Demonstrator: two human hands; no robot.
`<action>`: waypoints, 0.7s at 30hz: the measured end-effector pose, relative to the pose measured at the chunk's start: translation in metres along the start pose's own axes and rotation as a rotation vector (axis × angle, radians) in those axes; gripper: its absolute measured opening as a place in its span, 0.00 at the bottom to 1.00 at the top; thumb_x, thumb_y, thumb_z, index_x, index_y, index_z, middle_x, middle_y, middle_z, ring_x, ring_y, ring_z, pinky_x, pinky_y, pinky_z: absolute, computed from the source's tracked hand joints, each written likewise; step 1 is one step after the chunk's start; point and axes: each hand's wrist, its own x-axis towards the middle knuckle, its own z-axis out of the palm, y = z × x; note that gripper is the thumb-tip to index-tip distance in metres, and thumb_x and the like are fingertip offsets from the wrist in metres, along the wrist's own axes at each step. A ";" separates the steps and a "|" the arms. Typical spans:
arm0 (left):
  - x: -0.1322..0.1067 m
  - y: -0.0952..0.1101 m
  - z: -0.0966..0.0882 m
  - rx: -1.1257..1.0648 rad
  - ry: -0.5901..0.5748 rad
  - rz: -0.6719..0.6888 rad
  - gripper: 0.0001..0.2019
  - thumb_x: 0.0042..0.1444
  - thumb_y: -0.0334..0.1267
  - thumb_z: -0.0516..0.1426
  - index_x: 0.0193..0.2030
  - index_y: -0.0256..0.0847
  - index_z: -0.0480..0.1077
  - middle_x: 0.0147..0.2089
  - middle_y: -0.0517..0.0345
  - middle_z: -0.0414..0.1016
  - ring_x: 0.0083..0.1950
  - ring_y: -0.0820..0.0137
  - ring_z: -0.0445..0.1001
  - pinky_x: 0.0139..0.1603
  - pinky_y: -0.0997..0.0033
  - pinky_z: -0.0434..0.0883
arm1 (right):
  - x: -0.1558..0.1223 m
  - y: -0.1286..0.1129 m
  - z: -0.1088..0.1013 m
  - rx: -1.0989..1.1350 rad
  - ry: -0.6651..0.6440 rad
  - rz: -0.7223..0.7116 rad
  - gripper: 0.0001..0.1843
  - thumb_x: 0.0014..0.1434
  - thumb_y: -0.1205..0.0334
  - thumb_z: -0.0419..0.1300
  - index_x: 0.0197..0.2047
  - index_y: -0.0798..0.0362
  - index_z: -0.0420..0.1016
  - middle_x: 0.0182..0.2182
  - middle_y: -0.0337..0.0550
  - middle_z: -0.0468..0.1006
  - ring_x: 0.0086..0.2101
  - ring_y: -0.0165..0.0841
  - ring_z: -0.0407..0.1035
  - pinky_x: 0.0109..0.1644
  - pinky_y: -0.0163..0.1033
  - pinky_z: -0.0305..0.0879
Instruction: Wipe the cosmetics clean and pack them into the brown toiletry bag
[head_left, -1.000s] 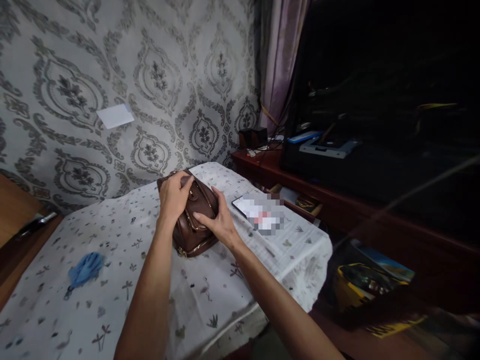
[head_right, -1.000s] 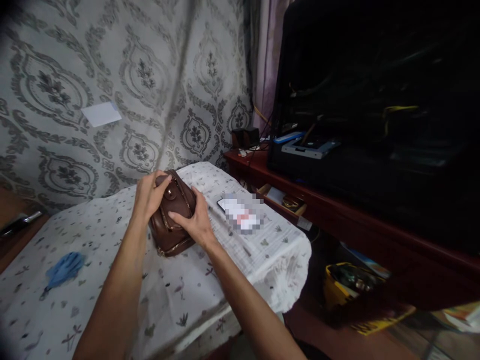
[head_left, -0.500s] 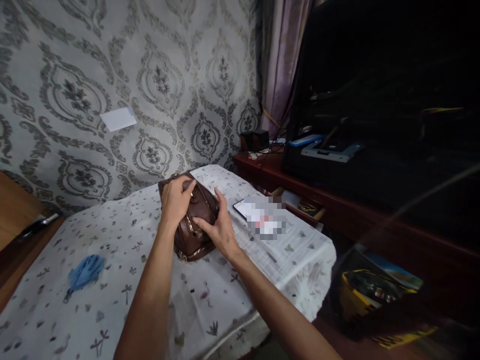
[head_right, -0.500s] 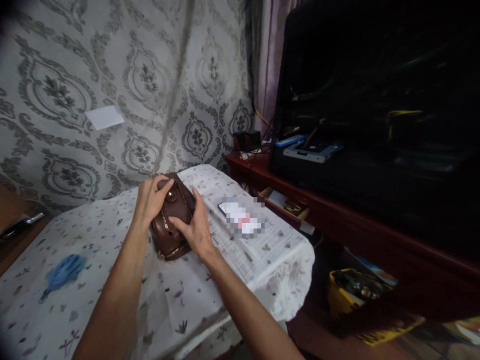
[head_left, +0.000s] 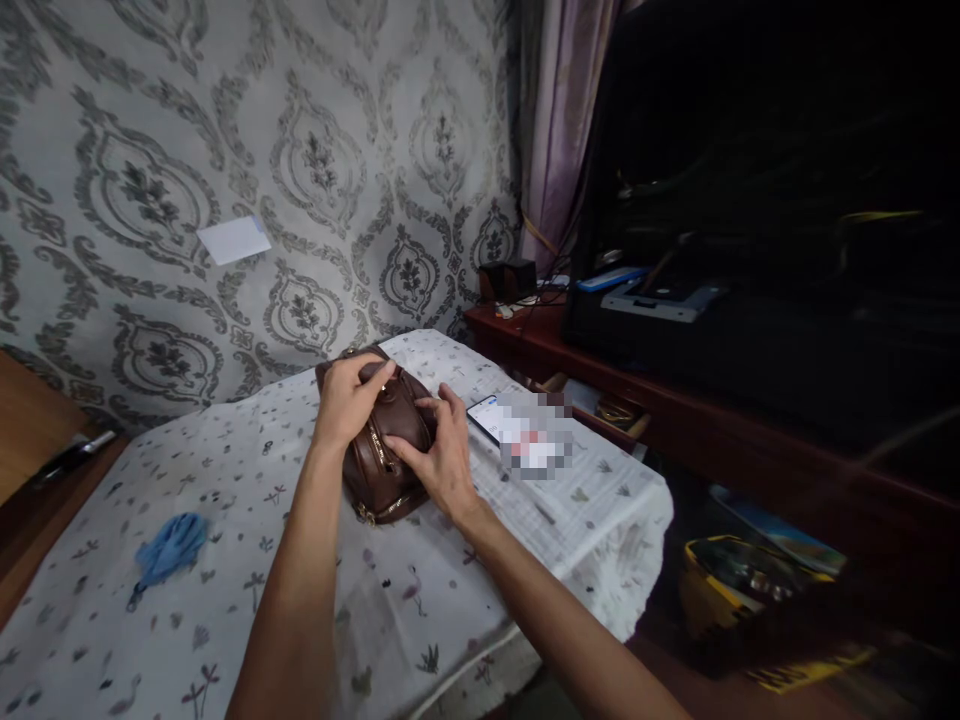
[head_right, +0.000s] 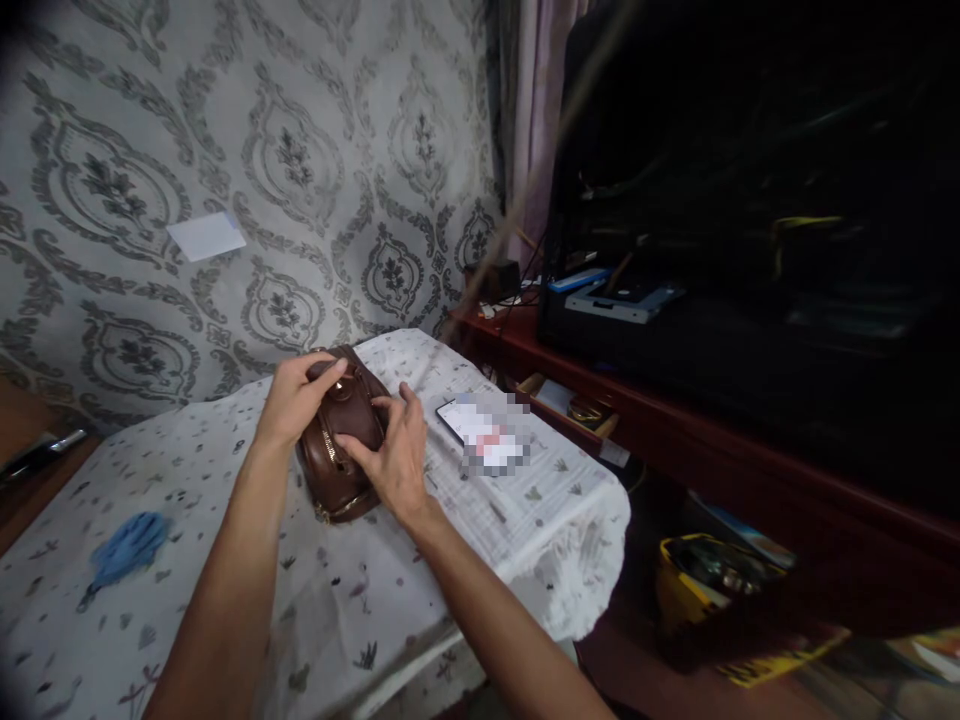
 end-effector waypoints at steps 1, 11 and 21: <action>0.000 0.000 0.000 -0.008 0.003 -0.002 0.14 0.58 0.47 0.57 0.31 0.39 0.75 0.32 0.57 0.81 0.35 0.67 0.76 0.37 0.72 0.69 | -0.001 0.000 0.000 -0.018 0.007 -0.004 0.32 0.54 0.39 0.67 0.55 0.50 0.69 0.64 0.60 0.62 0.66 0.53 0.57 0.66 0.63 0.59; 0.001 0.000 0.001 -0.053 -0.003 -0.024 0.14 0.57 0.48 0.57 0.31 0.39 0.75 0.32 0.56 0.80 0.35 0.67 0.76 0.37 0.71 0.69 | 0.001 -0.002 0.001 0.096 0.011 0.035 0.33 0.52 0.42 0.69 0.54 0.51 0.65 0.60 0.58 0.70 0.61 0.49 0.65 0.64 0.57 0.62; 0.000 0.002 -0.004 -0.090 -0.102 0.021 0.16 0.58 0.51 0.57 0.29 0.39 0.72 0.30 0.60 0.75 0.33 0.70 0.71 0.35 0.73 0.66 | 0.002 0.003 0.002 0.183 0.029 0.034 0.35 0.51 0.42 0.70 0.54 0.50 0.64 0.58 0.55 0.71 0.60 0.48 0.66 0.63 0.56 0.64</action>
